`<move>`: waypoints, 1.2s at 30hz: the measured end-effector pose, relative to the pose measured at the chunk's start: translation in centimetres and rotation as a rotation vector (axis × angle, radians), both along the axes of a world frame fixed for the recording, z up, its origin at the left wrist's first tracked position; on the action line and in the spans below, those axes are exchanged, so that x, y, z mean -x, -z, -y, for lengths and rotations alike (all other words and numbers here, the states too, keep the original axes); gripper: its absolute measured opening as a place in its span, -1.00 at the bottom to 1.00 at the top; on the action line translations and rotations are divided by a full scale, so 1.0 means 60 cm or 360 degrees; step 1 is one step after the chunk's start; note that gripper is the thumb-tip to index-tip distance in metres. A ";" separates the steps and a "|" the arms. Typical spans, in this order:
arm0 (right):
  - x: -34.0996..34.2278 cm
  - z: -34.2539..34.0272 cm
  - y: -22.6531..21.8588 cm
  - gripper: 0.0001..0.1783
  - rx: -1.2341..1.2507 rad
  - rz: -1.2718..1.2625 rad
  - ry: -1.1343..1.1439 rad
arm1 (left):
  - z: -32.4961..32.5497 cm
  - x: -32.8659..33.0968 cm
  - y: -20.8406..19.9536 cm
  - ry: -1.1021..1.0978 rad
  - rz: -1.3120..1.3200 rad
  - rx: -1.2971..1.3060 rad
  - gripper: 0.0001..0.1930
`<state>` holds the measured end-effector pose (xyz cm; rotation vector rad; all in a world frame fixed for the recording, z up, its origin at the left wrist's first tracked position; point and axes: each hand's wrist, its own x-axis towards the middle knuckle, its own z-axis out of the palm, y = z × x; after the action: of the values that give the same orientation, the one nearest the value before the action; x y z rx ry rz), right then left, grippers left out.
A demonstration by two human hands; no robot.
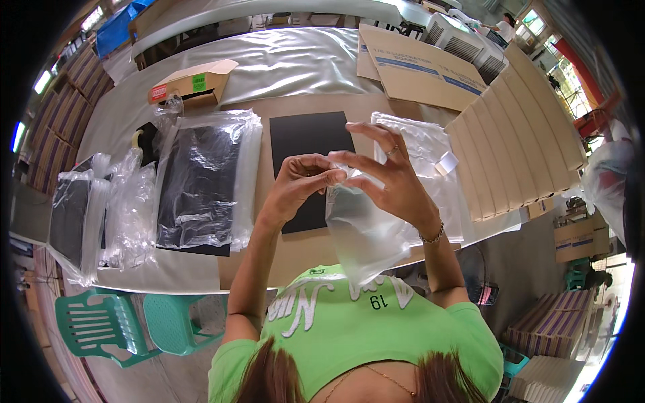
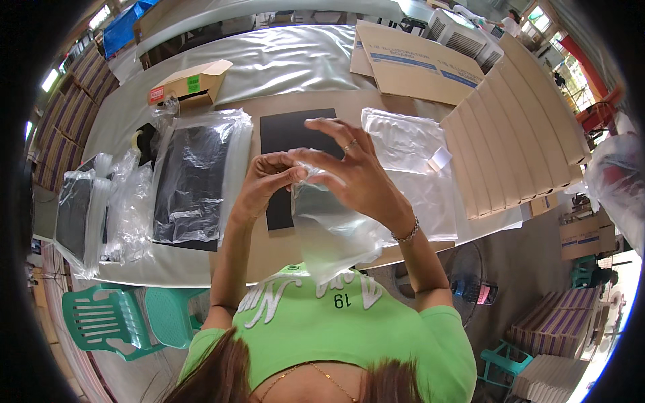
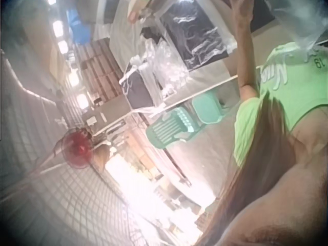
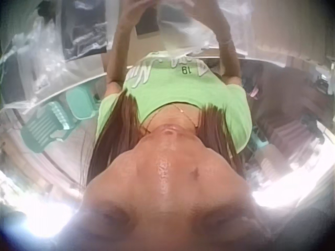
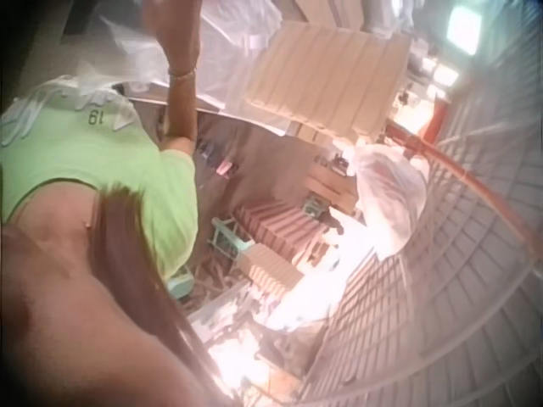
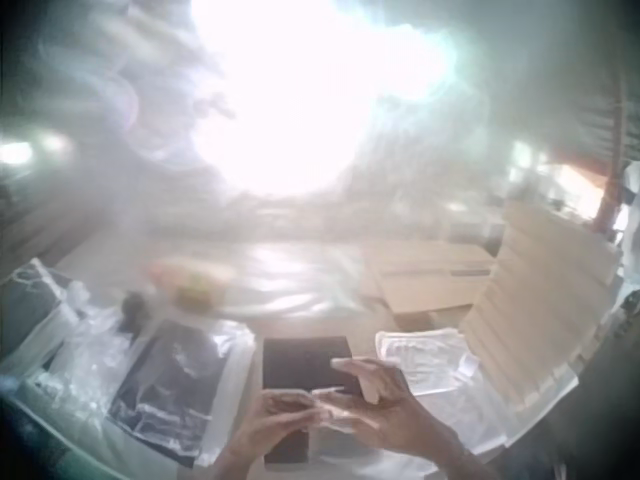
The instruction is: The person inserts rectangular items into plastic sleeves by hand, sliding each one into a bag and placing the packaged items onto a stack.
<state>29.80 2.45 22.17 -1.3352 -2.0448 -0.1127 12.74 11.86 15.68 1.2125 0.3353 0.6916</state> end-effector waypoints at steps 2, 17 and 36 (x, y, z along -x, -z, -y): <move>0.001 -0.002 0.000 -0.58 -0.0099 0.0060 -0.0075 | 0.004 -0.001 -0.005 0.0066 0.0066 0.0036 -0.86; -0.080 0.008 0.008 -0.91 0.0012 -0.1492 -0.0303 | -0.036 0.092 0.076 -0.0780 -0.0534 -0.0305 -0.78; -0.083 0.053 0.152 -0.65 0.1040 -0.2667 -0.0610 | 0.011 0.064 0.091 -0.0097 0.0189 0.0081 -0.57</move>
<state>34.78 -0.72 13.05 -0.7049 -0.7450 1.4252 8.93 11.20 10.20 1.1112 0.2899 0.7996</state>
